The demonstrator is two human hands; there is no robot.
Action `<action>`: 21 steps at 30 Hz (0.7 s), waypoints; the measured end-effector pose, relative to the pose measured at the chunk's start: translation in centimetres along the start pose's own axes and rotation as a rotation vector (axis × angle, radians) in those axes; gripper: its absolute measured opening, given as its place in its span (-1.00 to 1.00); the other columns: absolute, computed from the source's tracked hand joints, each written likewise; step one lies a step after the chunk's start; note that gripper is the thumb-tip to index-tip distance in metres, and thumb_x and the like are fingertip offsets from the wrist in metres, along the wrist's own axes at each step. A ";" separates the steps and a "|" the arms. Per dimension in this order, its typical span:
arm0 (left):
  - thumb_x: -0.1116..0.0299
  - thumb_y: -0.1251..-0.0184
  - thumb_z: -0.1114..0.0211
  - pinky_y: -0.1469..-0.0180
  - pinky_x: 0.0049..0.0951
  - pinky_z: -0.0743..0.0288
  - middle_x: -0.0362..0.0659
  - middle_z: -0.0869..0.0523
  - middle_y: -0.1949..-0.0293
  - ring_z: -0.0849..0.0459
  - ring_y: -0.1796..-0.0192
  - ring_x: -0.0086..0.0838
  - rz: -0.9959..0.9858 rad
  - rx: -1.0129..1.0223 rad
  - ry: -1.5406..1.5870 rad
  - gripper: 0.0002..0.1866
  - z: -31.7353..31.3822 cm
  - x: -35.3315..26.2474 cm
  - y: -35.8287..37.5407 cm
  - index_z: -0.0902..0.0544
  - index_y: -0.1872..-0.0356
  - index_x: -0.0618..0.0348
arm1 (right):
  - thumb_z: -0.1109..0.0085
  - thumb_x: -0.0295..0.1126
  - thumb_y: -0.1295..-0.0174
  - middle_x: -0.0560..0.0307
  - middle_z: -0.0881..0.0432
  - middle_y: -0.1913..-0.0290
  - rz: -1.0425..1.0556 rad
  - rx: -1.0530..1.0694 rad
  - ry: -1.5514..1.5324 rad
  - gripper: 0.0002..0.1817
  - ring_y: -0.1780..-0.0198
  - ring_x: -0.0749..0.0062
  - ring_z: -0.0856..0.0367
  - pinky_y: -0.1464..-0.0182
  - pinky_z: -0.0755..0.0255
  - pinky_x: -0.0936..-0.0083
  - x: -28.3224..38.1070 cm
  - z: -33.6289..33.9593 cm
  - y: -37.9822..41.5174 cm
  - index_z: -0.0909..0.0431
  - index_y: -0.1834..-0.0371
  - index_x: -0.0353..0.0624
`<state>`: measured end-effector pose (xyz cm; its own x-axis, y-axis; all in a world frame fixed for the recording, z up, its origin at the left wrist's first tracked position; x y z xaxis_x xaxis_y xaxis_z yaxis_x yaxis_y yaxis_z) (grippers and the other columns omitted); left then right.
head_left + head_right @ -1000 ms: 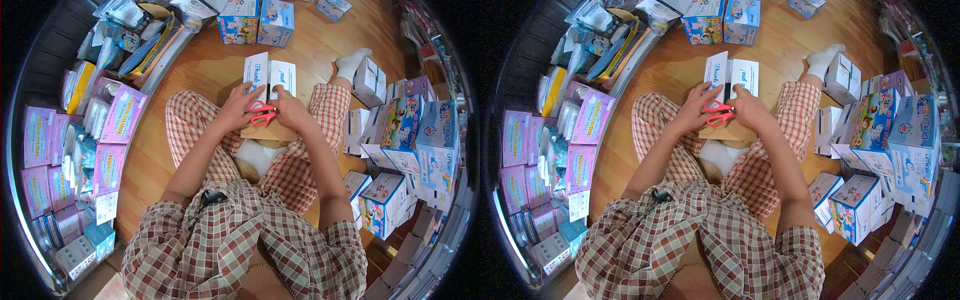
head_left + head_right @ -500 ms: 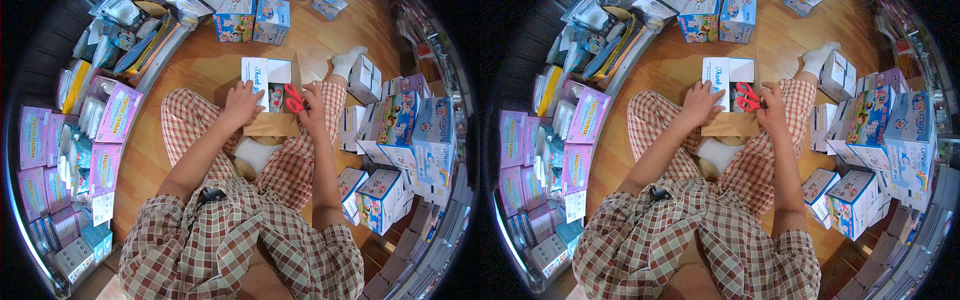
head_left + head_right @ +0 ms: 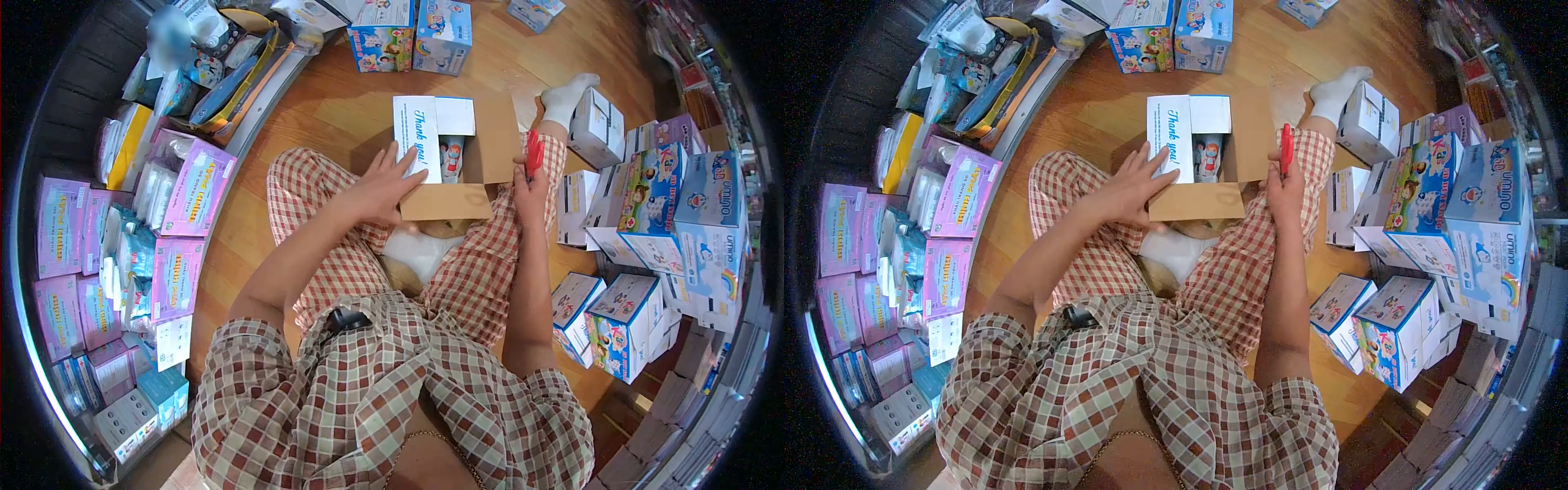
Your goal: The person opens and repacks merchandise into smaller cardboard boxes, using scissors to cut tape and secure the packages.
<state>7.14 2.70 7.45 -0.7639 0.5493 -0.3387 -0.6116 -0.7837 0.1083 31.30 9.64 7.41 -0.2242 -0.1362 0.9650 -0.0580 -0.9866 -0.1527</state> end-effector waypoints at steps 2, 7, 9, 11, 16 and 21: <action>-0.10 0.22 -0.48 -0.35 0.10 0.00 0.12 -0.04 -0.42 0.05 -0.42 0.20 0.036 -0.124 0.028 -0.06 -0.7 0.6 -0.3 -0.34 -0.29 0.00 | 0.06 -0.60 -0.25 0.17 -0.53 0.31 -0.023 0.001 -0.003 -0.77 0.47 0.63 -0.50 0.44 -0.45 0.68 -0.5 0.2 0.1 -0.43 0.03 -0.26; 0.23 -0.01 -0.40 -0.20 -0.12 -0.25 0.10 -0.55 0.01 -0.38 -0.16 0.04 0.317 -0.691 0.454 -0.53 1.1 4.3 0.3 -0.55 0.06 0.26 | 0.07 -0.62 -0.25 0.15 -0.53 0.25 -0.056 0.026 -0.026 -0.75 0.51 0.62 -0.49 0.45 -0.44 0.68 -1.2 0.4 0.6 -0.41 0.01 -0.28; 0.30 0.05 -0.44 -0.06 -0.18 -0.31 0.05 -0.48 0.16 -0.43 0.05 -0.05 0.500 -0.993 0.524 -0.45 2.0 5.7 1.0 -0.45 0.02 0.31 | 0.05 -0.61 -0.23 0.14 -0.53 0.25 -0.046 0.020 -0.001 -0.72 0.49 0.63 -0.48 0.45 -0.41 0.71 0.1 0.0 0.8 -0.42 -0.01 -0.27; 0.32 0.06 -0.44 -0.07 -0.19 -0.29 0.06 -0.44 0.12 -0.40 0.02 -0.06 0.564 -0.948 0.495 -0.42 1.7 6.1 0.0 -0.42 -0.02 0.28 | 0.02 -0.61 -0.21 0.14 -0.53 0.24 0.005 0.026 0.087 -0.70 0.47 0.60 -0.49 0.43 -0.42 0.69 1.8 -0.7 1.1 -0.41 -0.03 -0.27; 0.34 0.06 -0.43 -0.12 -0.21 -0.24 0.06 -0.35 0.06 -0.34 -0.03 -0.06 0.599 -0.784 0.478 -0.40 1.5 6.3 -1.0 -0.42 -0.08 0.16 | -0.11 -0.55 -0.14 0.08 -0.57 0.17 0.221 0.149 0.096 -0.53 0.24 0.40 -0.59 0.19 -0.46 0.54 7.3 -5.0 2.3 -0.36 -0.17 -0.25; 0.38 0.04 -0.40 -0.13 -0.17 -0.28 0.05 -0.36 0.03 -0.33 -0.07 -0.04 0.511 -0.755 0.452 -0.51 1.9 6.0 -1.4 -0.51 0.00 0.16 | -0.20 -0.55 -0.04 0.01 -0.59 0.20 0.401 0.334 0.403 -0.60 0.25 0.45 -0.60 0.22 -0.45 0.58 5.0 -9.0 2.9 -0.47 -0.02 -0.29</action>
<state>3.03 7.61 7.08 -0.6520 0.0591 -0.7559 0.1755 -0.9581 -0.2263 21.30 6.94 9.87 -0.5164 -0.5182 0.6818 0.3960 -0.8504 -0.3464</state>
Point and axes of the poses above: each hand's wrist, its own y-axis away from the middle knuckle, its own z-axis out of the back of the hand, x = y × z, the point moved 10 cm from there along -y, towards the middle knuckle
